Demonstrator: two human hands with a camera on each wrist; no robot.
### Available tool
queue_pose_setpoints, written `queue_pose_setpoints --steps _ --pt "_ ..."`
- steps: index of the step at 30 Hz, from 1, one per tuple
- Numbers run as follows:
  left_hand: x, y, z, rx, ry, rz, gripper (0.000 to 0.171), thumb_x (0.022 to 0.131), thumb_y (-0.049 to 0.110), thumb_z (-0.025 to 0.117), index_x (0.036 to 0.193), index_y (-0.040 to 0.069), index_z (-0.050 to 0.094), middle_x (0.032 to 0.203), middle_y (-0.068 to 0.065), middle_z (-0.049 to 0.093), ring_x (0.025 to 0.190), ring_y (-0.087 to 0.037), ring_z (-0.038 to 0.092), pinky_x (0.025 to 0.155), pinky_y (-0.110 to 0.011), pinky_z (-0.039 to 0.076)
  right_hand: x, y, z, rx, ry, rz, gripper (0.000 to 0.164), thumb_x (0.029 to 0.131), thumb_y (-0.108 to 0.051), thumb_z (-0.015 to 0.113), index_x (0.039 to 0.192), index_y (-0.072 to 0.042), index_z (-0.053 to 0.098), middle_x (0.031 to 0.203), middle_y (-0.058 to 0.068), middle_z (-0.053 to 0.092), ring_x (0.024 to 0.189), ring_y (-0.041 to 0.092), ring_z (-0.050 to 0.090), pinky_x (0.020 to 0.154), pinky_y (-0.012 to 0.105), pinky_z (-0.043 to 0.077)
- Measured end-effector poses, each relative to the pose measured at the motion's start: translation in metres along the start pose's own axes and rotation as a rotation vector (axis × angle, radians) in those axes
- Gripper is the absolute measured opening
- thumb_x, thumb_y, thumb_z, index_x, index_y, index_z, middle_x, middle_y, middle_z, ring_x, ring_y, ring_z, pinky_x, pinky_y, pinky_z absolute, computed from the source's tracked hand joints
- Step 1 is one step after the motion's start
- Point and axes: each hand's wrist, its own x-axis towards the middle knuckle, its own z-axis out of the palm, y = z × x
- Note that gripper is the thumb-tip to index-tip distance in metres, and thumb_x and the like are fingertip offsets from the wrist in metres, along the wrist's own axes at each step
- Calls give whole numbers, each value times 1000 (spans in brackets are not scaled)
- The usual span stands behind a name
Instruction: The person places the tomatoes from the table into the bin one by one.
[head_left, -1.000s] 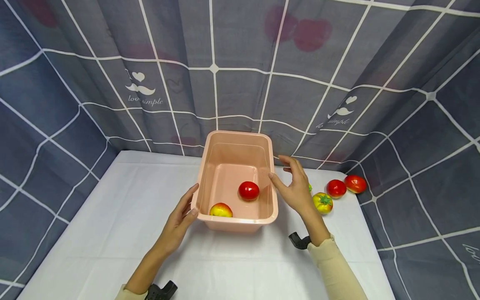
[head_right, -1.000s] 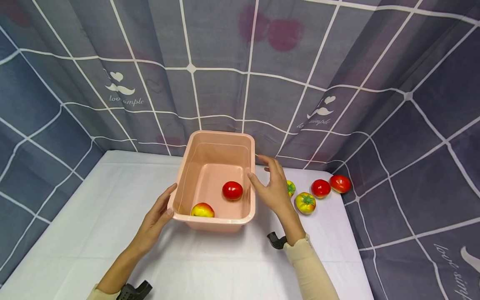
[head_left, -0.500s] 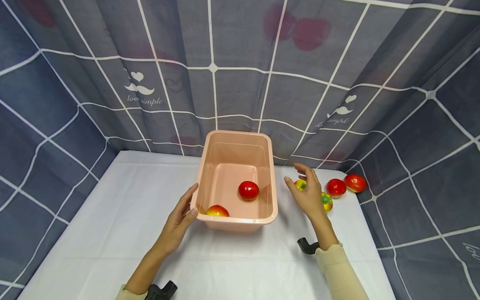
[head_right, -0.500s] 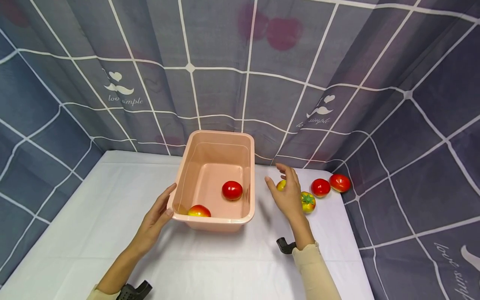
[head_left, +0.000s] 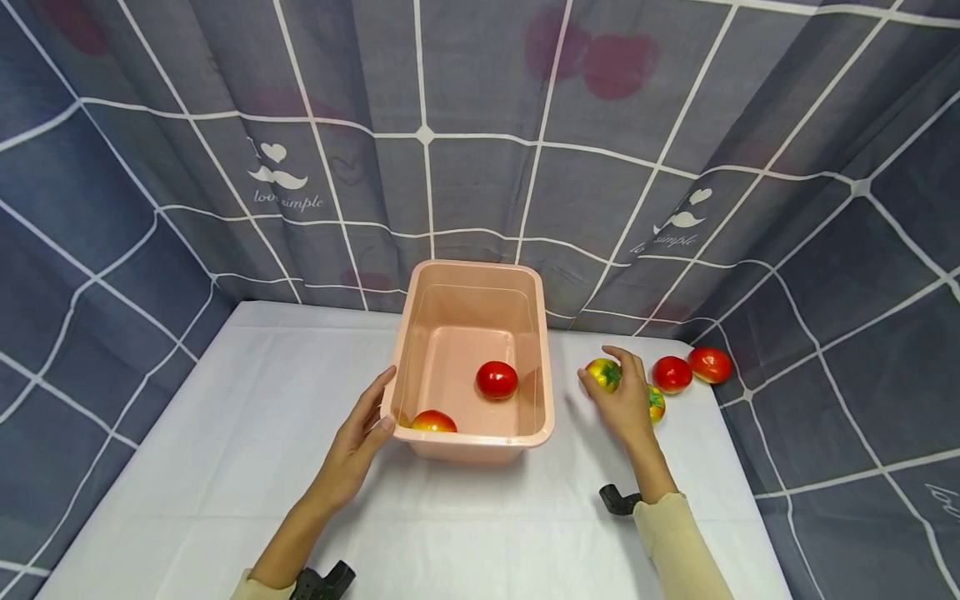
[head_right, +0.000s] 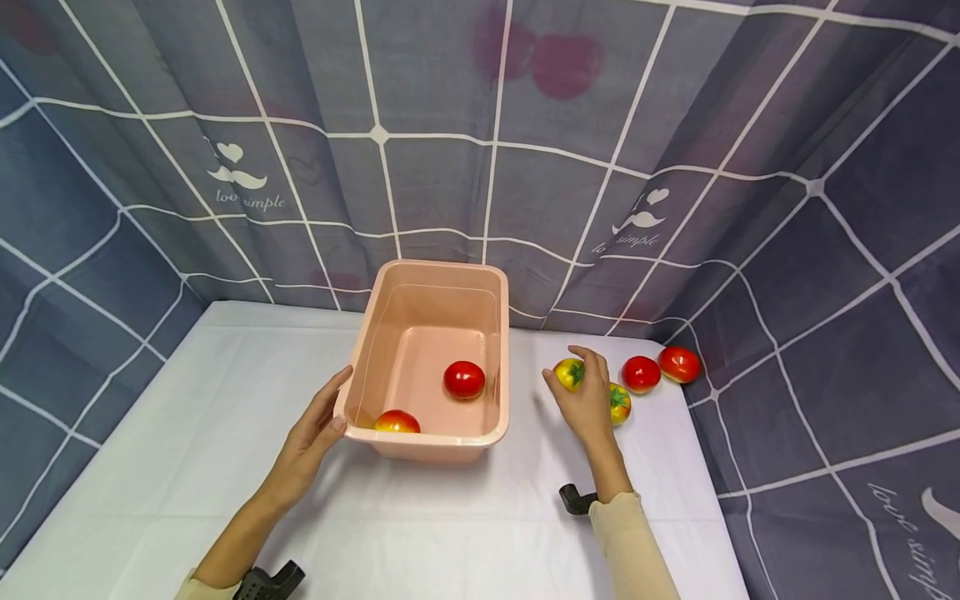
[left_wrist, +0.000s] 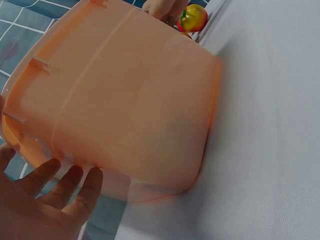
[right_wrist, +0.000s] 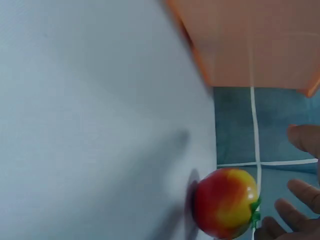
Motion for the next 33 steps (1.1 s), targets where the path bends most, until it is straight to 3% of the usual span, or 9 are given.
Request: queue_pose_setpoints --steps 9,12,18,20,33 --pt "0 1 0 -2 -11 13 64 113 9 48 172 27 29 181 -3 24 160 -48 33 116 -12 42 -2 12 4 -49 -90 96 65 97 -27 79 152 -6 50 157 26 44 140 45 49 120 60 38" --pt "0 1 0 -3 -11 16 64 113 9 48 172 27 29 181 -3 24 161 -41 34 116 -12 42 -1 14 7 -58 -112 96 68 97 -26 79 154 -4 47 158 26 43 141 44 48 122 60 38" --pt "0 -1 0 -6 -20 23 64 114 9 47 172 26 28 181 -4 24 158 -6 38 116 -12 42 -1 20 13 -90 -150 96 71 98 -22 77 157 -2 42 158 28 40 143 44 45 126 60 36" --pt "0 -1 0 -13 -21 21 63 114 9 47 172 27 28 181 -4 24 155 0 39 116 -12 42 -2 22 14 -94 -152 100 70 99 -20 76 157 -4 41 158 28 39 143 45 45 126 61 35" --pt "0 0 0 1 -7 12 64 113 10 48 172 28 29 180 -2 26 153 4 40 115 -12 43 -1 25 15 -86 -160 113 70 100 -21 74 159 -6 39 159 28 39 142 45 46 127 63 36"
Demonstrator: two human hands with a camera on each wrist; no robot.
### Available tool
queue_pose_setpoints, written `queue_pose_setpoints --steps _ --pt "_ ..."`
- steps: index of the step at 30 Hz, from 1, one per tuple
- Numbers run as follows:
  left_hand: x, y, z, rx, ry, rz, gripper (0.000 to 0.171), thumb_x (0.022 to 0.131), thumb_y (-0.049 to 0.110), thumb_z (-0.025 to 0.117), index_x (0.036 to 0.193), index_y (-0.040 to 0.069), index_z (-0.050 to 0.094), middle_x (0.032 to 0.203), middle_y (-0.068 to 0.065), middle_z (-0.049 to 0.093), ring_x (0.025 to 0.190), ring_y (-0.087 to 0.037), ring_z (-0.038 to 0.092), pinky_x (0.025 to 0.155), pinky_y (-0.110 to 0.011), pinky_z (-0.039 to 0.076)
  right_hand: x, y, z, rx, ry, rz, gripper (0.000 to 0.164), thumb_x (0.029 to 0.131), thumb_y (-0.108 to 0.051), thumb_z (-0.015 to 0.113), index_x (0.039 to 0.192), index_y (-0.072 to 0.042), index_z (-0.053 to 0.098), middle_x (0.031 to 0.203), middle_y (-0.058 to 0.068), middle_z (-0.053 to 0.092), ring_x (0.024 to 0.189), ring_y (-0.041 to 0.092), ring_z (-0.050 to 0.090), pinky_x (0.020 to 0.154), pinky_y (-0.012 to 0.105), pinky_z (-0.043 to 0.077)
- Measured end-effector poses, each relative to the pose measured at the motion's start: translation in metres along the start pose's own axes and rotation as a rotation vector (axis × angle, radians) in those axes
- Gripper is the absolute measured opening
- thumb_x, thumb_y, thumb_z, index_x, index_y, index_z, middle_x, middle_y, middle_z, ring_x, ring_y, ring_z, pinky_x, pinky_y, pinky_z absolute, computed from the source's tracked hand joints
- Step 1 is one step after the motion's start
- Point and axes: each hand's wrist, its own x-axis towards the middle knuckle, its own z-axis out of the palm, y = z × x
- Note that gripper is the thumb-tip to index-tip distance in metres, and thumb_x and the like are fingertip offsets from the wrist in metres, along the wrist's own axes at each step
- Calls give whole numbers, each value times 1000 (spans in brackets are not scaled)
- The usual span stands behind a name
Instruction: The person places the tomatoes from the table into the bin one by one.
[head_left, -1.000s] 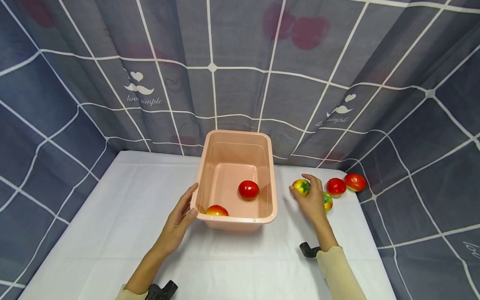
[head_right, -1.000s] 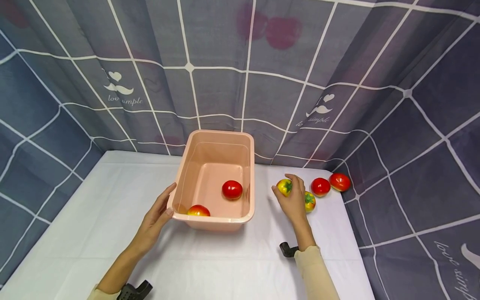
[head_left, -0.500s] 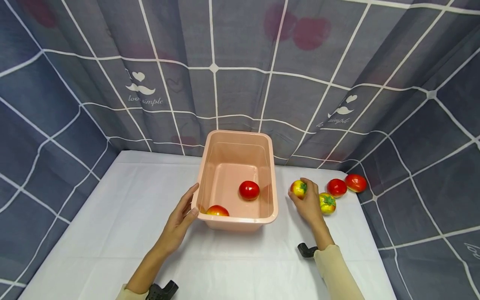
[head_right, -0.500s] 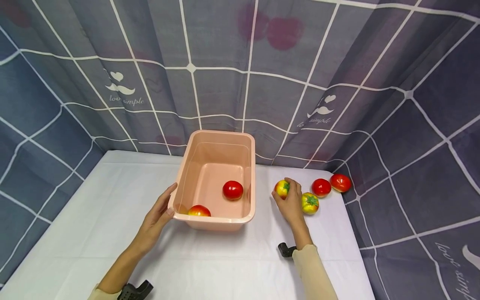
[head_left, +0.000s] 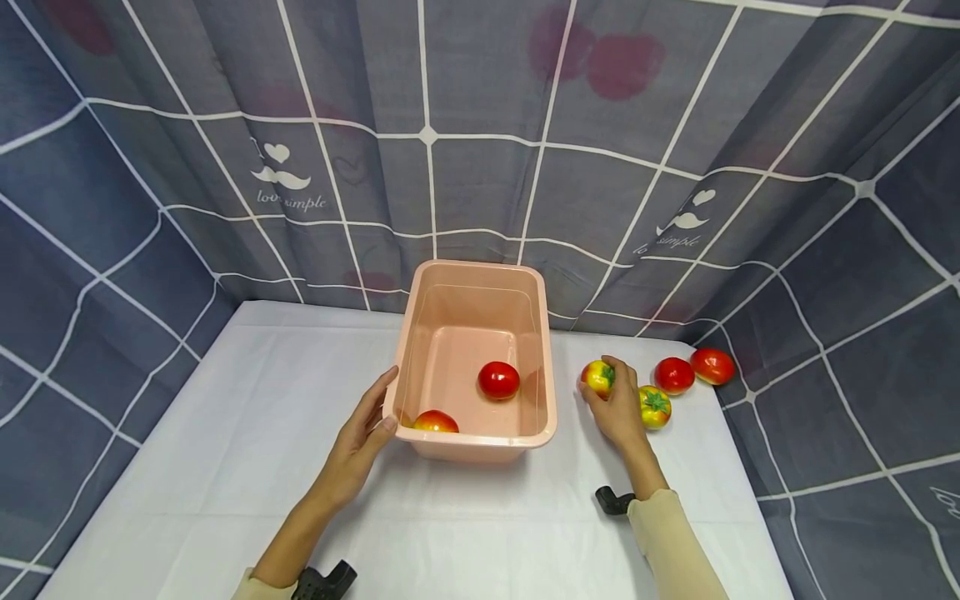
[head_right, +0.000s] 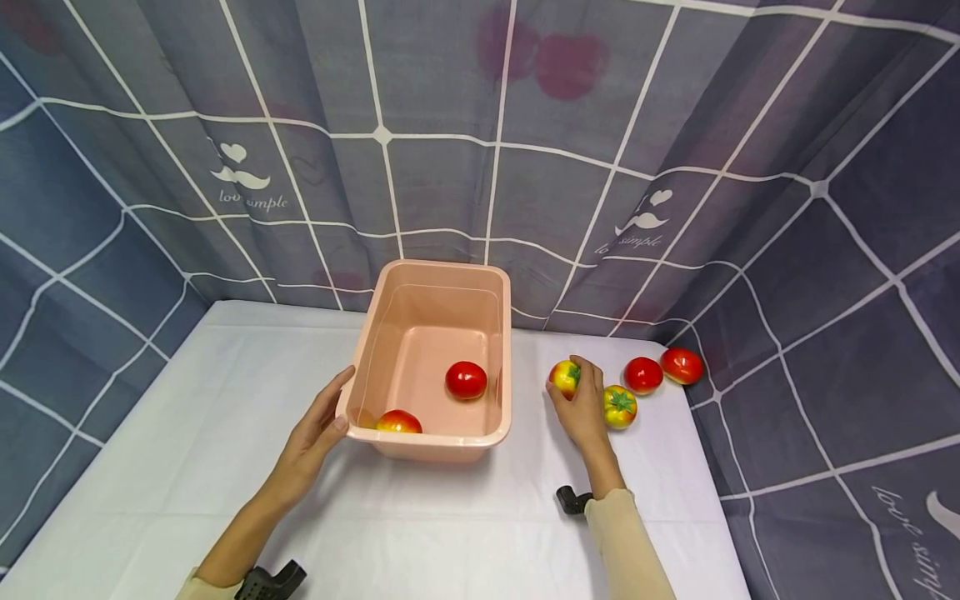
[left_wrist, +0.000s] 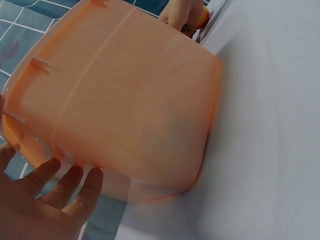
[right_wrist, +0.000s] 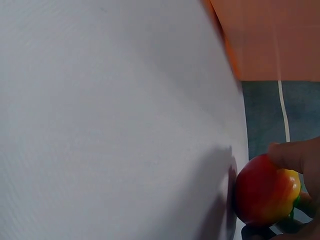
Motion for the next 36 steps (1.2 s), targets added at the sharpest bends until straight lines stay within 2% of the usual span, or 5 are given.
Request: queue_pose_setpoints --steps 11,19,26,32,36 --pt "-1 1 1 -11 4 -2 64 113 10 48 172 27 29 180 -3 27 153 2 41 115 -13 44 -1 -2 0 8 35 -20 69 100 -21 76 158 -8 42 159 26 40 143 44 46 127 62 35" --pt "-1 0 0 -9 -4 4 64 113 10 48 172 27 29 180 -3 26 156 -7 41 116 -13 44 -1 -13 -7 31 137 -90 67 97 -25 80 154 -9 50 154 25 48 139 43 51 121 61 39" --pt "0 -1 0 -18 -7 14 64 113 9 48 172 27 29 180 -4 25 156 -4 40 116 -13 44 -1 -36 -24 69 222 -139 66 94 -32 82 150 -12 56 149 21 54 133 37 54 111 53 45" --pt "-1 0 0 -5 -6 5 64 113 10 48 172 28 28 180 -4 24 161 -28 38 116 -13 43 -3 -55 -39 87 279 -206 65 91 -30 85 147 -9 60 139 22 58 125 35 56 105 48 47" --pt "0 0 0 -4 -2 -4 64 113 10 49 172 28 29 180 -3 25 160 -41 36 115 -13 43 -2 -68 -51 102 295 -241 64 92 -29 85 147 -9 59 138 20 57 126 32 56 107 41 47"
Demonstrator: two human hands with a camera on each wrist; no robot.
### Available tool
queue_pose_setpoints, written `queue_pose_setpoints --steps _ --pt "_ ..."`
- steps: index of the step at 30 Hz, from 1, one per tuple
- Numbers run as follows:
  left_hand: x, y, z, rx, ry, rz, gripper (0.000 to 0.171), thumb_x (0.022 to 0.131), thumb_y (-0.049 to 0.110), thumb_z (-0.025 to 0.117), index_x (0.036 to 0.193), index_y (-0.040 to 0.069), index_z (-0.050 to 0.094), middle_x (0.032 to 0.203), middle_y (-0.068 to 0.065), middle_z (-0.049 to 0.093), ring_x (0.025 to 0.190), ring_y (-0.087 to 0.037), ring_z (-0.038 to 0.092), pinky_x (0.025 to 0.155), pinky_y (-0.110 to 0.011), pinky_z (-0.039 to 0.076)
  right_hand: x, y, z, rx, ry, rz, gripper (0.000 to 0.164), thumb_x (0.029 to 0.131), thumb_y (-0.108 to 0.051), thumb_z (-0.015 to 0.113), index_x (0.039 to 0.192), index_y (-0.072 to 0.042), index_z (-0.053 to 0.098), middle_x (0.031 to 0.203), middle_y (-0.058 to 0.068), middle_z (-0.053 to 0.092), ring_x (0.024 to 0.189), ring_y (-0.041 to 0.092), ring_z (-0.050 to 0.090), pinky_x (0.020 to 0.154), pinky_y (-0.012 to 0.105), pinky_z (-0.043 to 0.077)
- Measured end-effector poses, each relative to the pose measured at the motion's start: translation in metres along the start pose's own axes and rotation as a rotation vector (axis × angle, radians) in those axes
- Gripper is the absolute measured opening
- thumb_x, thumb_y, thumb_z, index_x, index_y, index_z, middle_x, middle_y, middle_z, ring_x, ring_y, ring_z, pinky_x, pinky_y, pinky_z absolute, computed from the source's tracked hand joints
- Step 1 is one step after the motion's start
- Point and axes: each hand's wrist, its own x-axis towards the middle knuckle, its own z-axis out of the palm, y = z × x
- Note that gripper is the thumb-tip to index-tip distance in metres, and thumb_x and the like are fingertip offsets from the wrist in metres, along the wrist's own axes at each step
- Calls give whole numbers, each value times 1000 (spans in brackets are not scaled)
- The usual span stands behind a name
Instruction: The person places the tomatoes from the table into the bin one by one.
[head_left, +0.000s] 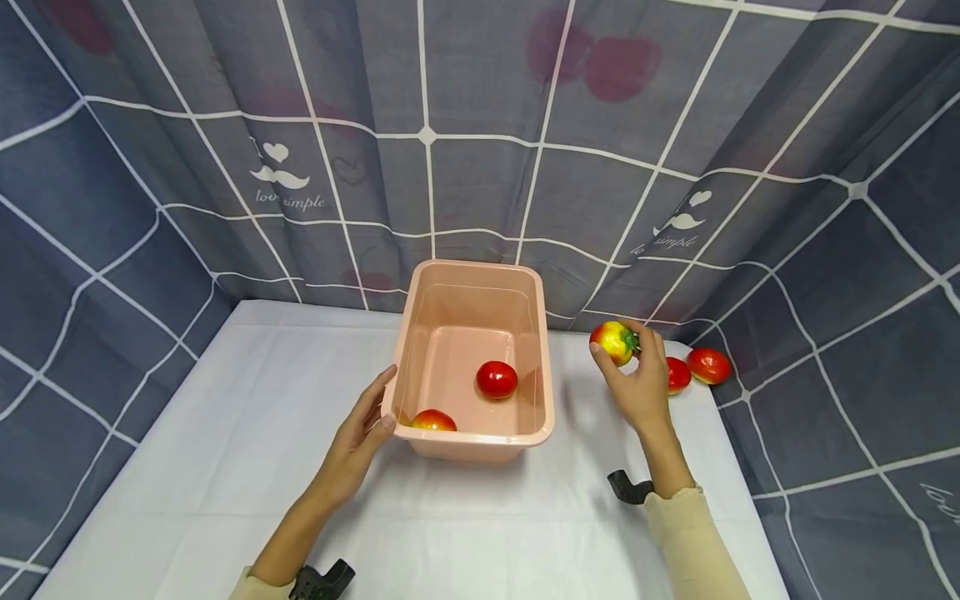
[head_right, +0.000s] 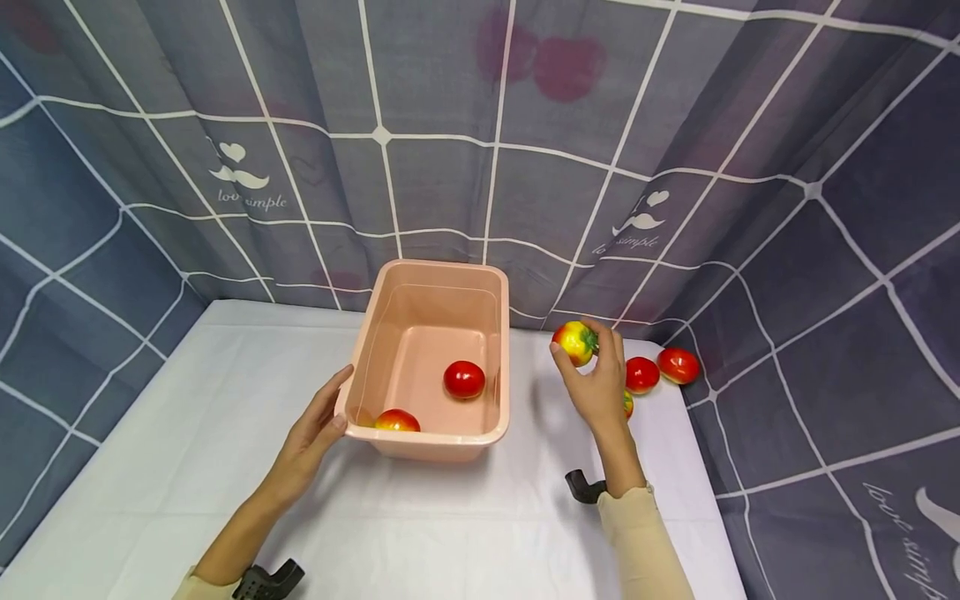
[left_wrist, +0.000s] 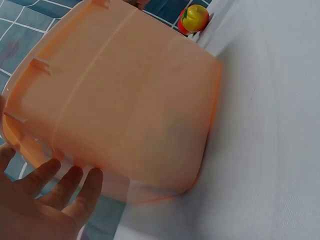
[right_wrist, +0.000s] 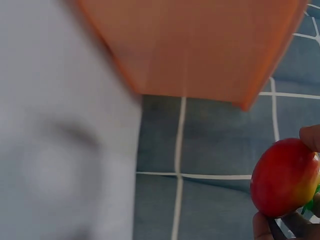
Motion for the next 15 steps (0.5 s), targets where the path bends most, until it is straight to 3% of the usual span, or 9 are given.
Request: queue_pose_setpoints --steps 2,6,10,15 --pt "0 1 0 -2 3 -2 64 113 10 49 172 28 29 180 -2 26 160 -41 36 115 -12 43 3 -5 -4 9 6 -10 64 93 -29 84 148 -10 59 138 19 57 127 30 56 107 34 46" --pt "1 1 0 -4 11 -9 64 113 11 49 171 29 30 180 0 26 160 -28 38 116 -12 43 8 -14 -11 18 22 -21 63 94 -30 83 150 -14 59 139 17 57 127 29 56 105 24 42" --pt "0 1 0 4 12 -7 64 113 11 49 171 29 30 180 0 27 160 -24 38 116 -11 42 10 -17 -14 19 34 -22 62 94 -30 83 149 -15 59 140 17 57 125 30 56 104 33 42" --pt "0 1 0 4 12 -11 64 113 11 49 171 30 30 180 2 26 161 -39 34 116 -11 41 11 -16 -15 15 36 -23 64 92 -31 83 148 -12 59 141 20 57 124 31 56 105 46 44"
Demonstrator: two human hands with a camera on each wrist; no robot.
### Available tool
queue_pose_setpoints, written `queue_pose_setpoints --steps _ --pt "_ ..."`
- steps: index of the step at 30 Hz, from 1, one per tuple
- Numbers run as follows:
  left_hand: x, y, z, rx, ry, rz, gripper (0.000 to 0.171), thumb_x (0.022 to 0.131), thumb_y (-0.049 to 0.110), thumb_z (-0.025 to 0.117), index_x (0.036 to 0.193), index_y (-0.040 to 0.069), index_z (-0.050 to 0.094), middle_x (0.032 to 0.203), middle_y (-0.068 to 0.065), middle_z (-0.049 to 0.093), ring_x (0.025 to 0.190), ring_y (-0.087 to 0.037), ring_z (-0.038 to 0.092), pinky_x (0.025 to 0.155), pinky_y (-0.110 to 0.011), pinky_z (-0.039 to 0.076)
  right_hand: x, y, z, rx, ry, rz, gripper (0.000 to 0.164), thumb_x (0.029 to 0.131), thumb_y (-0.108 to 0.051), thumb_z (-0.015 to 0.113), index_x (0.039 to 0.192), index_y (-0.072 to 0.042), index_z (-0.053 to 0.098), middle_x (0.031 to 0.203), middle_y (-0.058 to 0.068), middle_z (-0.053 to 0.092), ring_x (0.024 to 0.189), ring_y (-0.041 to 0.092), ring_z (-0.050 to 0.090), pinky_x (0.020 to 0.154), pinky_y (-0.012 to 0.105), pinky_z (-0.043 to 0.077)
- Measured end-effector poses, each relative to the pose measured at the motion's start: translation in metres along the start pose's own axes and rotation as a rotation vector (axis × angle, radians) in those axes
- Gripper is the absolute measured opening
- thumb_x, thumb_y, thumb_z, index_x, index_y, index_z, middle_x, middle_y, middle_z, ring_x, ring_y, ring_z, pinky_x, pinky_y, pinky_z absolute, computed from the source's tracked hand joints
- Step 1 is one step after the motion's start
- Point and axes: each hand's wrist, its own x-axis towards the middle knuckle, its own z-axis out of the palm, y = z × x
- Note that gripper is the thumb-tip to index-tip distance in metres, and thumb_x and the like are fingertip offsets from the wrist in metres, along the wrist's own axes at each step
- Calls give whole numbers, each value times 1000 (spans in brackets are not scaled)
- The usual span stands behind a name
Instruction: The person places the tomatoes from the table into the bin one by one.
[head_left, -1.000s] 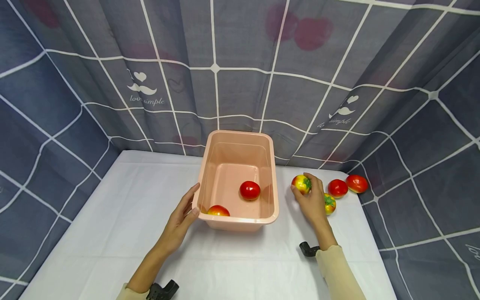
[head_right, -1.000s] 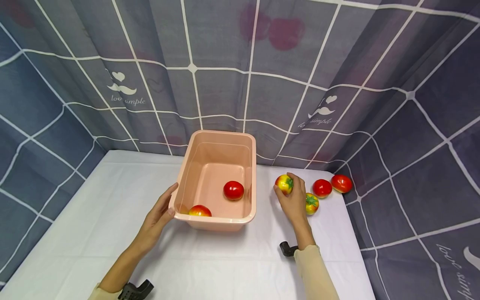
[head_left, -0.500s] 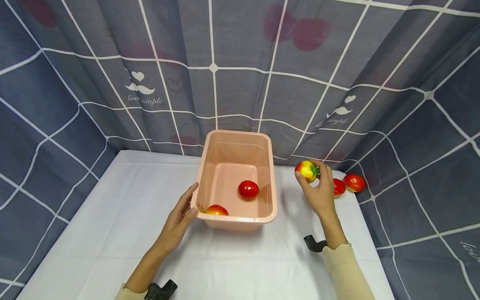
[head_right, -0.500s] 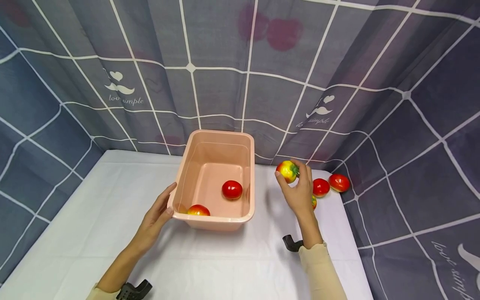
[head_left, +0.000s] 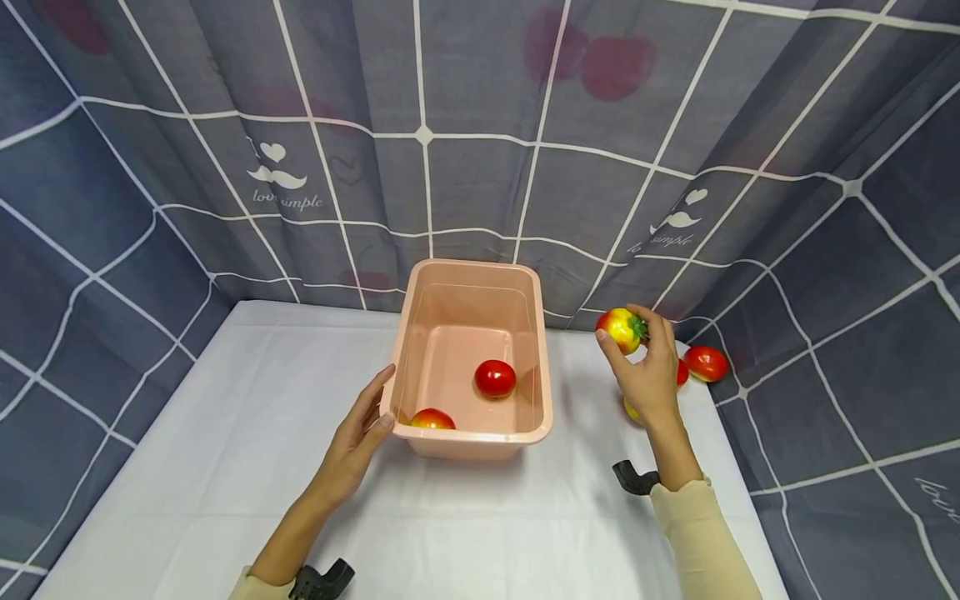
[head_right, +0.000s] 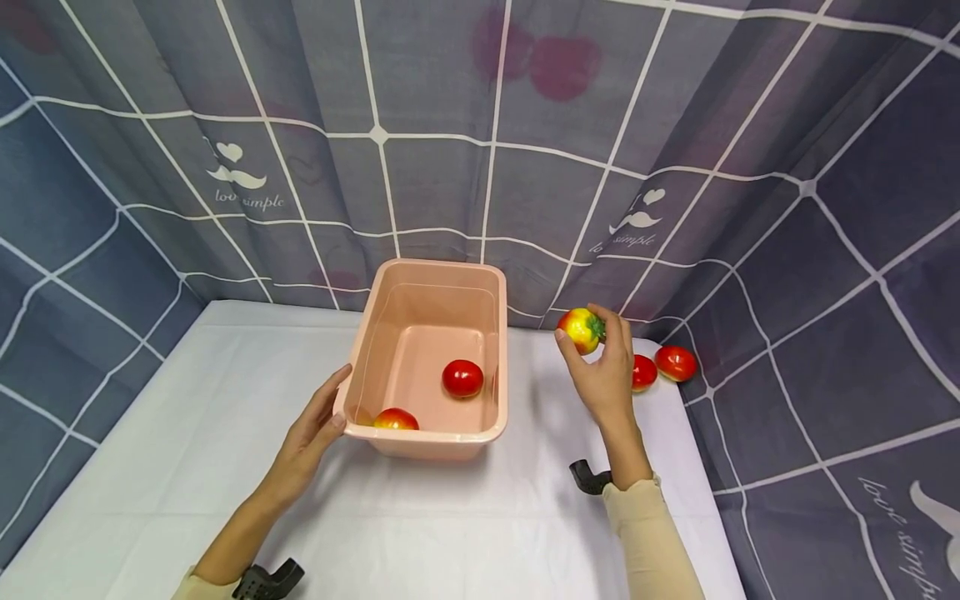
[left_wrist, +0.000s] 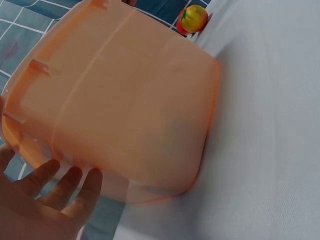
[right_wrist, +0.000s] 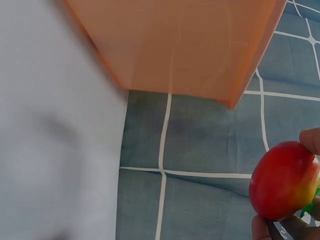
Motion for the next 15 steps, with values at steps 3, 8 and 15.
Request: queue_pose_setpoints --steps 3,8,15 --pt "0 0 -1 0 1 -2 64 113 11 49 171 30 30 180 2 26 160 -43 34 116 -11 42 1 0 0 -7 2 2 63 93 -32 83 148 -12 59 141 20 57 124 32 56 105 46 44" --pt "0 0 -1 3 2 -5 65 113 11 49 171 30 30 180 1 27 160 -43 36 115 -11 42 1 -1 1 -5 -3 7 64 93 -32 83 148 -12 59 142 19 57 124 31 56 104 41 44" --pt "0 0 0 10 3 -12 64 113 12 50 171 31 30 180 1 27 160 -43 36 114 -12 42 -1 -9 8 29 -26 8 63 93 -31 84 148 -14 60 140 16 57 127 29 54 107 42 44"
